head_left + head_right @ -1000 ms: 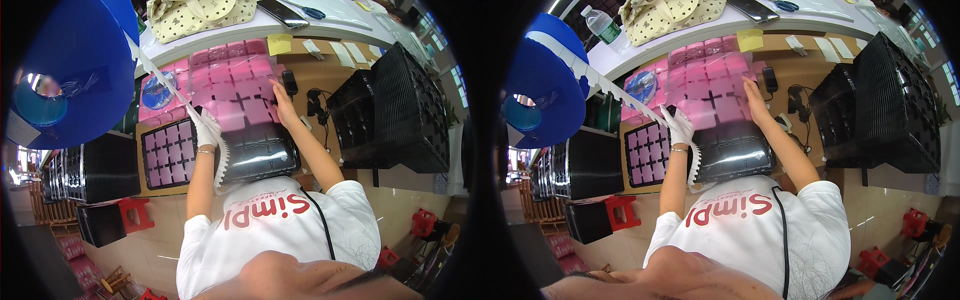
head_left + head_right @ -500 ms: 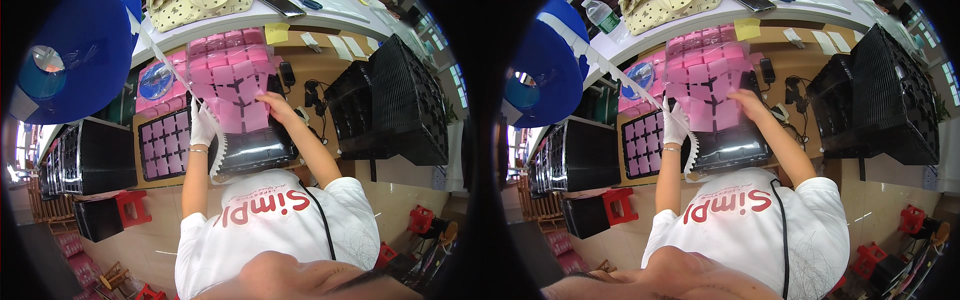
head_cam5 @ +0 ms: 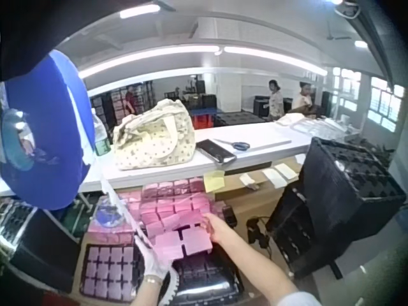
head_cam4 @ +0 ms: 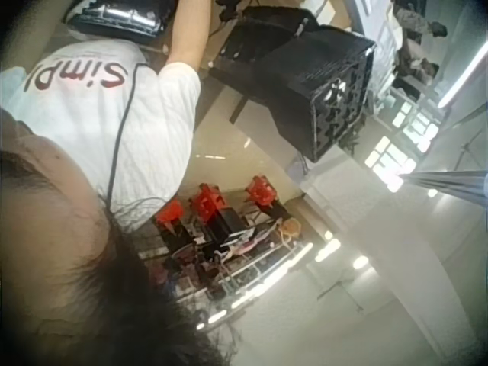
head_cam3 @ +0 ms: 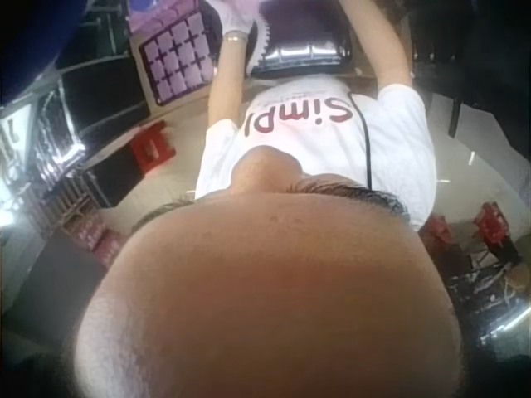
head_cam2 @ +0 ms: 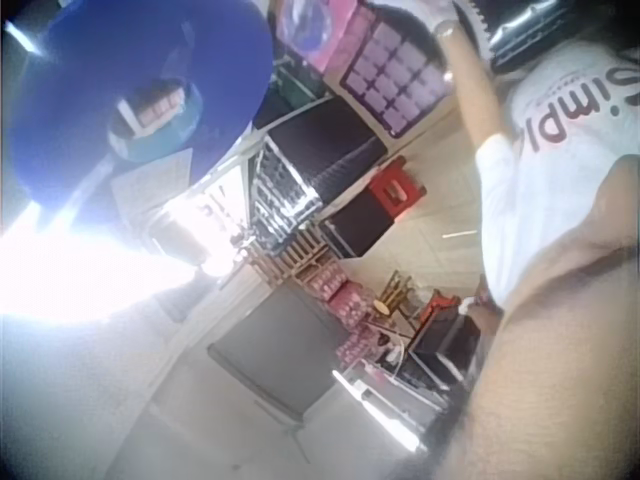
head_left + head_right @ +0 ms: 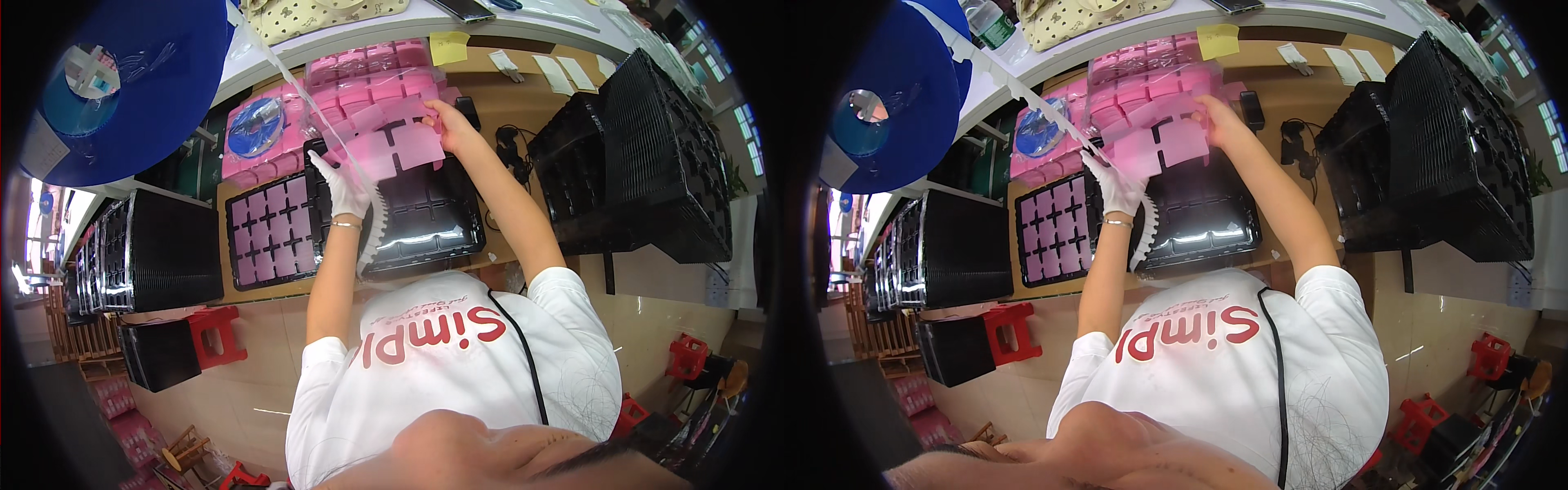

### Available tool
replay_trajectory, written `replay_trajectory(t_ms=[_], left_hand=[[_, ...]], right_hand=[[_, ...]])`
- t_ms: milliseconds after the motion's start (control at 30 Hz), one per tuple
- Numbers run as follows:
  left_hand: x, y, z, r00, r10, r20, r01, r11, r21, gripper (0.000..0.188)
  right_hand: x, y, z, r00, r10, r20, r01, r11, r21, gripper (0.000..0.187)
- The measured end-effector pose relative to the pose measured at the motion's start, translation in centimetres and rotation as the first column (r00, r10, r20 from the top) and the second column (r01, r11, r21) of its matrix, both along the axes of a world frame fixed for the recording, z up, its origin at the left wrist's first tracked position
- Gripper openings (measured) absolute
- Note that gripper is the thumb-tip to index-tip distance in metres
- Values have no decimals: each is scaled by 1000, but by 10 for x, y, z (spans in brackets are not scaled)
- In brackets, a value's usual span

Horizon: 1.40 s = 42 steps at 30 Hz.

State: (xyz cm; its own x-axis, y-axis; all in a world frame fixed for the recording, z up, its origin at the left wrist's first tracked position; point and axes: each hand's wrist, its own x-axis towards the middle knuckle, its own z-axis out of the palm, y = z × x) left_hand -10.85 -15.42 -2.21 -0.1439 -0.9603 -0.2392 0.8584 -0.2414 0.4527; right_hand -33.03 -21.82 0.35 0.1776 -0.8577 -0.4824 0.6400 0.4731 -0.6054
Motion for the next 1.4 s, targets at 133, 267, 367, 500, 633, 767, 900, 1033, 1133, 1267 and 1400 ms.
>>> replay_trajectory(t_ms=[133, 267, 367, 500, 633, 767, 900, 1033, 1133, 1267, 1400], left_hand=[[25, 3, -8, 995, -75, -69, 78, 996, 37, 82], [67, 4, -47, 908, -334, -252, 279, 932, -232, 45], [37, 38, 10, 992, -97, 83, 101, 994, -50, 42], [28, 19, -32, 987, 1, 160, 27, 984, -177, 47], [14, -5, 3, 998, 21, -54, -23, 999, -25, 58], [27, -16, -11, 893, 127, 431, -113, 992, -57, 64], [67, -4, -50, 509, 83, 857, 243, 941, -236, 55], [67, 39, -8, 776, -257, 576, 306, 952, 12, 44], [81, 53, 4, 602, -369, 708, 409, 904, 124, 30], [82, 70, 3, 335, -392, 857, 427, 874, 233, 23], [95, 84, -10, 338, -296, 893, 261, 941, 214, 26]], right_hand=[[-19, 0, -15, 991, -1, -131, -6, 998, -56, 31], [-31, 25, -17, 983, 115, -144, -121, 992, -32, 41], [-37, 41, -13, 976, 185, -114, -181, 982, 51, 46], [-28, 30, -48, 970, 213, -113, -212, 977, 20, 46], [-9, 36, -26, 953, 251, -172, -239, 967, 88, 46], [-11, 32, -31, 953, 237, -188, -225, 971, 84, 44], [-28, 31, -52, 908, 165, -384, -124, 984, 129, 40], [-40, 31, -90, 960, -22, -280, 43, 997, 71, 40], [-32, 43, -85, 959, -85, -270, 105, 993, 60, 40], [-30, 65, -73, 929, 14, -370, 9, 998, 61, 47], [-26, 99, -50, 907, 114, -406, -140, 990, -34, 63]])
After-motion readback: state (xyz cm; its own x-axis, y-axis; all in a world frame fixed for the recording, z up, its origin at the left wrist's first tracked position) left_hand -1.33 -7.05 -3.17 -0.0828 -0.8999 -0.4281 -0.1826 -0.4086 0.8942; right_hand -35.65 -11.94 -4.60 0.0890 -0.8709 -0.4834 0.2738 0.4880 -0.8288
